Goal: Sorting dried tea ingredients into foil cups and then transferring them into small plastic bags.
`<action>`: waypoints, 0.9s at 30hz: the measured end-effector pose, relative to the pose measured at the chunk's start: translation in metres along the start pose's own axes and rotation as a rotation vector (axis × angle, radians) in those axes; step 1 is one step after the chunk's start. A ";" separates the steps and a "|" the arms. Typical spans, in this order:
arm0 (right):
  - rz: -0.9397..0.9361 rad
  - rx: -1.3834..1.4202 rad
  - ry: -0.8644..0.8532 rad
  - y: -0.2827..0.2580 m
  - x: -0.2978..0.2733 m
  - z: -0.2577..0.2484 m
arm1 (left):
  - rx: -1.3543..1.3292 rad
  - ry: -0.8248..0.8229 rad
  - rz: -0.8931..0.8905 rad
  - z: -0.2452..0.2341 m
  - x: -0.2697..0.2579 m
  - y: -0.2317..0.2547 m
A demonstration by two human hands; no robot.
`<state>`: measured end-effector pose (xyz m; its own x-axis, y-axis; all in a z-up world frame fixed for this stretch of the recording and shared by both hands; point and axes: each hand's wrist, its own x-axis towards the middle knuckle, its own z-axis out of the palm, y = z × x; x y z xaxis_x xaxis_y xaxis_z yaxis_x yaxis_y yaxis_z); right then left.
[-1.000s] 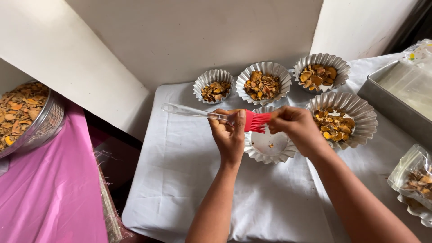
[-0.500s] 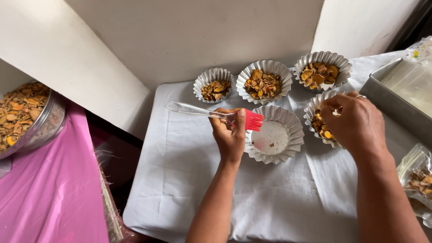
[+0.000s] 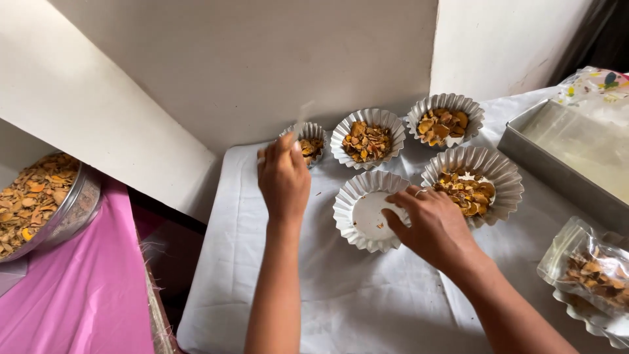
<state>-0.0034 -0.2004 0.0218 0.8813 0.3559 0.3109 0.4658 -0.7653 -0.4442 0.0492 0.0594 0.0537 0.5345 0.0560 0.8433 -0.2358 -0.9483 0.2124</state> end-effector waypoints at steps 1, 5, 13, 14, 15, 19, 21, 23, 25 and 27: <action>0.005 -0.004 0.009 -0.003 -0.001 0.001 | -0.008 0.003 0.007 0.019 0.004 -0.014; -0.067 0.041 0.029 -0.005 -0.002 0.007 | 0.228 -0.397 -0.091 0.099 0.015 -0.067; -0.083 -0.033 0.019 0.004 -0.008 0.039 | 0.188 -0.838 -0.456 0.140 0.024 -0.093; -0.090 -0.029 0.015 0.002 -0.009 0.040 | 0.163 -0.840 -0.441 0.139 0.023 -0.093; -0.103 -0.025 0.013 0.001 -0.009 0.041 | 0.138 -0.838 -0.427 0.136 0.024 -0.094; -0.146 -0.003 0.049 -0.011 -0.017 0.026 | 0.163 -0.861 -0.307 0.142 0.011 -0.106; -0.217 0.073 0.091 -0.023 -0.023 0.004 | 0.096 -0.694 -0.230 0.138 0.003 -0.108; -0.288 0.126 0.065 -0.035 -0.042 -0.034 | 0.077 -0.627 -0.197 0.111 0.005 -0.082; -0.354 0.182 0.034 -0.038 -0.063 -0.073 | 0.059 -0.567 -0.166 0.084 0.000 -0.058; -0.443 0.146 0.206 -0.033 -0.084 -0.113 | -0.053 -0.454 -0.040 0.058 -0.012 -0.035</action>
<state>-0.1022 -0.2662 0.1055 0.5694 0.5047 0.6489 0.8105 -0.4765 -0.3406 0.0986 0.0739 0.0077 0.8429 -0.0616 0.5346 -0.2428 -0.9301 0.2756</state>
